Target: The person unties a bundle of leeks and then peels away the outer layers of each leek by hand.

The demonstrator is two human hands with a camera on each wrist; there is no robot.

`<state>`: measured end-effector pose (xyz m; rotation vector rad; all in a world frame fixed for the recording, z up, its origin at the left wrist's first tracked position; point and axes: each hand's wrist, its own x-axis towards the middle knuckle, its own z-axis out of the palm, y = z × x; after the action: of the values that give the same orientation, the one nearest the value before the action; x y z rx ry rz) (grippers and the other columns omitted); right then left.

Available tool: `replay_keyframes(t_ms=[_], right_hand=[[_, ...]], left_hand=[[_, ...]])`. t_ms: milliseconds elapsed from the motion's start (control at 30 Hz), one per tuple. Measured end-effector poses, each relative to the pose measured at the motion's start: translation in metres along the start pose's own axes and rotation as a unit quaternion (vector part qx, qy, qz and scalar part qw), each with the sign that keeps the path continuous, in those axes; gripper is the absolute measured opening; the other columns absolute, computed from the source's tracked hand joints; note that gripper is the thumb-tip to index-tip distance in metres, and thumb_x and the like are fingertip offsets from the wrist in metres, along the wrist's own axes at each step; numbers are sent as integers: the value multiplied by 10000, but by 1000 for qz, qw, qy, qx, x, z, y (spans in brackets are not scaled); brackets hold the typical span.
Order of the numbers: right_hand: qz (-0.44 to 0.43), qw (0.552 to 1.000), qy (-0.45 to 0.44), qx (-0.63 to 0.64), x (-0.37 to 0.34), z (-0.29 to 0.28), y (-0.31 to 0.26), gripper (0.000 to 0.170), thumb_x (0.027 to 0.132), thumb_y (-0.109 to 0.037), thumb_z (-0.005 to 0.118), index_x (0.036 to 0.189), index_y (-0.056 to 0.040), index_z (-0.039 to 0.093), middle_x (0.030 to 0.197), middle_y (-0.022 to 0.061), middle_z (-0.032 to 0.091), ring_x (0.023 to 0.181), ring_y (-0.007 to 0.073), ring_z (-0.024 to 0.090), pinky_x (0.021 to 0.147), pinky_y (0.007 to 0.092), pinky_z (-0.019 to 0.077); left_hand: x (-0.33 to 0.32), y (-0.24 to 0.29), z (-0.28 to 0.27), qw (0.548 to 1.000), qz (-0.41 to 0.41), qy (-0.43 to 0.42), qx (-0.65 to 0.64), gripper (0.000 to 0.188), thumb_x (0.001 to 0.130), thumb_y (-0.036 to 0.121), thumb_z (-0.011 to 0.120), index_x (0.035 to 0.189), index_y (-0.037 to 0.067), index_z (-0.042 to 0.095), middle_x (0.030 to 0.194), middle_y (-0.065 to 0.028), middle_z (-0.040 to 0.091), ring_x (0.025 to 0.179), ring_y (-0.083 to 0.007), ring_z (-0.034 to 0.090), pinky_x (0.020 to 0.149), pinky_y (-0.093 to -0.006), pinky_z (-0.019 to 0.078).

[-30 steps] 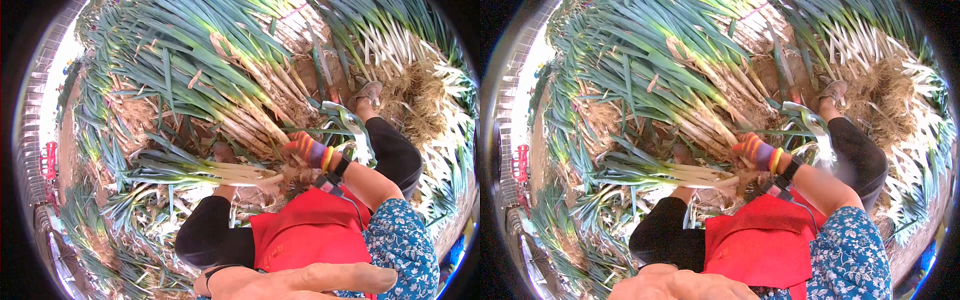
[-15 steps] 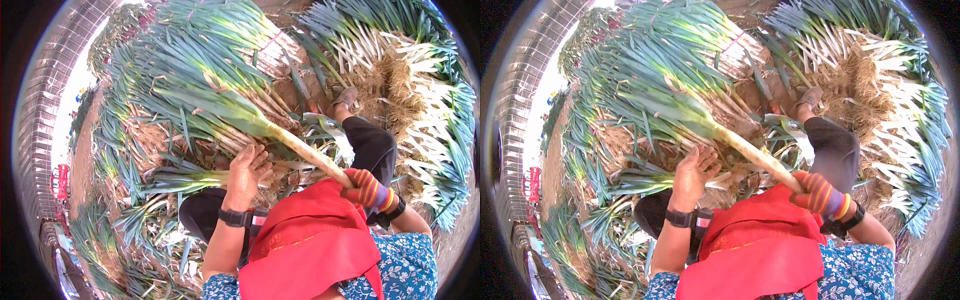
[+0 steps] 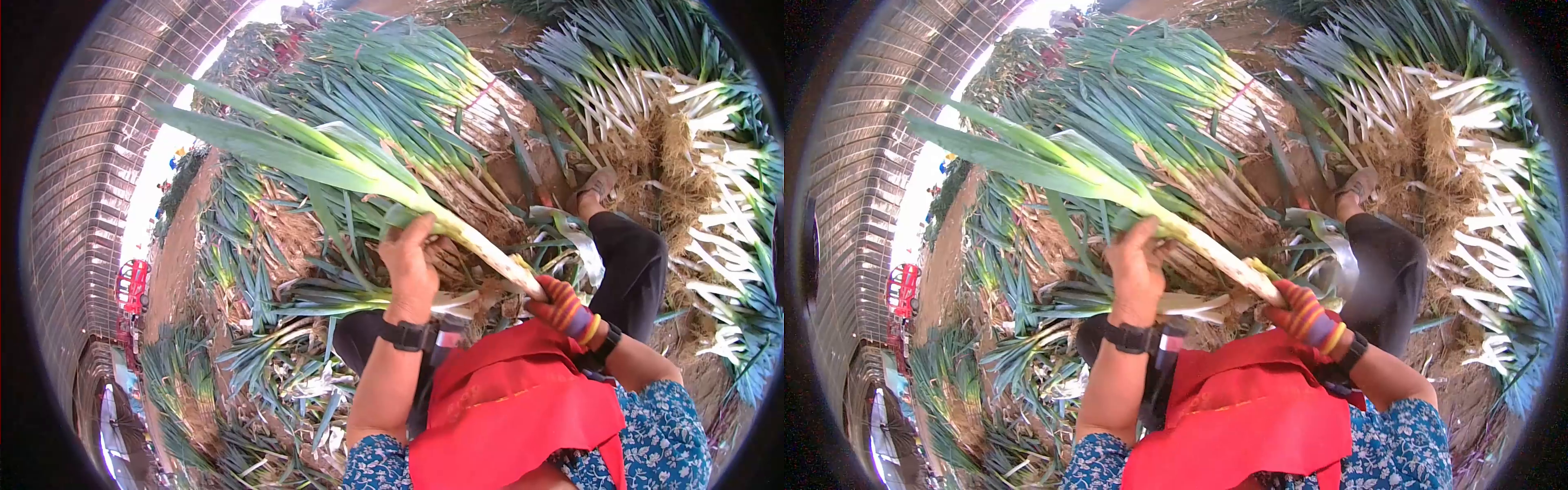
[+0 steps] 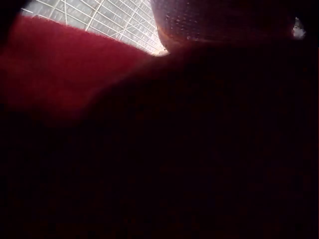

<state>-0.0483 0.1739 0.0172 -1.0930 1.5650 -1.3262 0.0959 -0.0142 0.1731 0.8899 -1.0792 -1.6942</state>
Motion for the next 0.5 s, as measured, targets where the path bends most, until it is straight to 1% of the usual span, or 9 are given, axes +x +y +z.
replay_keyframes(t_ms=[67, 133, 167, 200, 267, 333, 400, 467, 500], right_hand=[[0, 1000, 12, -18, 7, 4, -11, 430, 734, -131, 727, 1094, 19, 546, 840, 136, 632, 717, 146, 569, 646, 292, 461], [-103, 990, 89, -36, 17, 4, -29, 453, 745, -170, 722, 1111, 26, 541, 853, 148, 634, 745, 157, 587, 660, 294, 467], [-134, 987, 85, -23, 25, 1, -34, 453, 775, -209, 712, 1112, 37, 536, 866, 114, 639, 791, 129, 569, 693, 282, 463], [-133, 987, 89, -23, 32, -1, -42, 453, 775, -209, 712, 1112, 37, 536, 866, 114, 639, 791, 129, 569, 693, 282, 463], [-72, 984, 62, 151, 42, -6, -64, 437, 797, -222, 702, 1101, 46, 540, 886, 72, 639, 819, 105, 538, 719, 272, 454], [-61, 990, 75, 100, 45, -12, -68, 430, 806, -231, 697, 1092, 54, 547, 899, 41, 631, 831, 98, 518, 730, 264, 447], [-65, 995, 68, 45, 46, -18, -60, 440, 796, -241, 705, 1084, 55, 556, 894, 73, 643, 830, 99, 525, 725, 273, 452], [-85, 993, 80, -6, 38, -22, -61, 441, 771, -228, 727, 1068, 55, 565, 884, 127, 651, 822, 112, 552, 710, 286, 459], [-86, 991, 85, -56, 32, -24, -70, 447, 753, -219, 739, 1063, 54, 568, 888, 153, 648, 818, 145, 581, 703, 300, 466]], left_hand=[[6, 6, -1, 999, 31, 9, 35, 81, 744, 95, 622, 763, 17, 607, 763, -77, 626, 674, -182, 614, 563, -303, 508], [2, -5, -2, 987, -6, -74, 145, 57, 724, 68, 602, 740, 17, 621, 730, -81, 632, 624, -185, 621, 527, -286, 511], [-14, -20, 8, 984, -66, -85, 139, 83, 725, 55, 566, 727, 26, 644, 708, -76, 636, 597, -171, 622, 505, -282, 509], [-21, -42, 6, 953, -122, -158, 228, 111, 725, 72, 559, 730, 10, 651, 714, -74, 639, 628, -158, 628, 552, -283, 516], [-50, -88, 7, 881, -157, -299, 330, 150, 700, 101, 595, 795, 11, 668, 735, -62, 647, 732, -160, 623, 676, -283, 492], [-68, -88, 13, 860, -231, -332, 311, 168, 711, 124, 623, 839, 26, 671, 783, -77, 656, 727, -155, 613, 664, -281, 483], [-62, -94, -5, 847, -141, -387, 337, 227, 727, 144, 647, 884, -21, 641, 818, -95, 654, 693, -153, 606, 635, -287, 485], [-26, -115, -45, 881, -113, -279, 366, 313, 748, 165, 678, 975, -36, 600, 833, -65, 630, 695, -170, 611, 640, -283, 510], [-22, -79, -40, 937, -99, -204, 264, 343, 754, 166, 682, 1026, -19, 583, 871, -69, 619, 741, -166, 607, 640, -289, 519]])
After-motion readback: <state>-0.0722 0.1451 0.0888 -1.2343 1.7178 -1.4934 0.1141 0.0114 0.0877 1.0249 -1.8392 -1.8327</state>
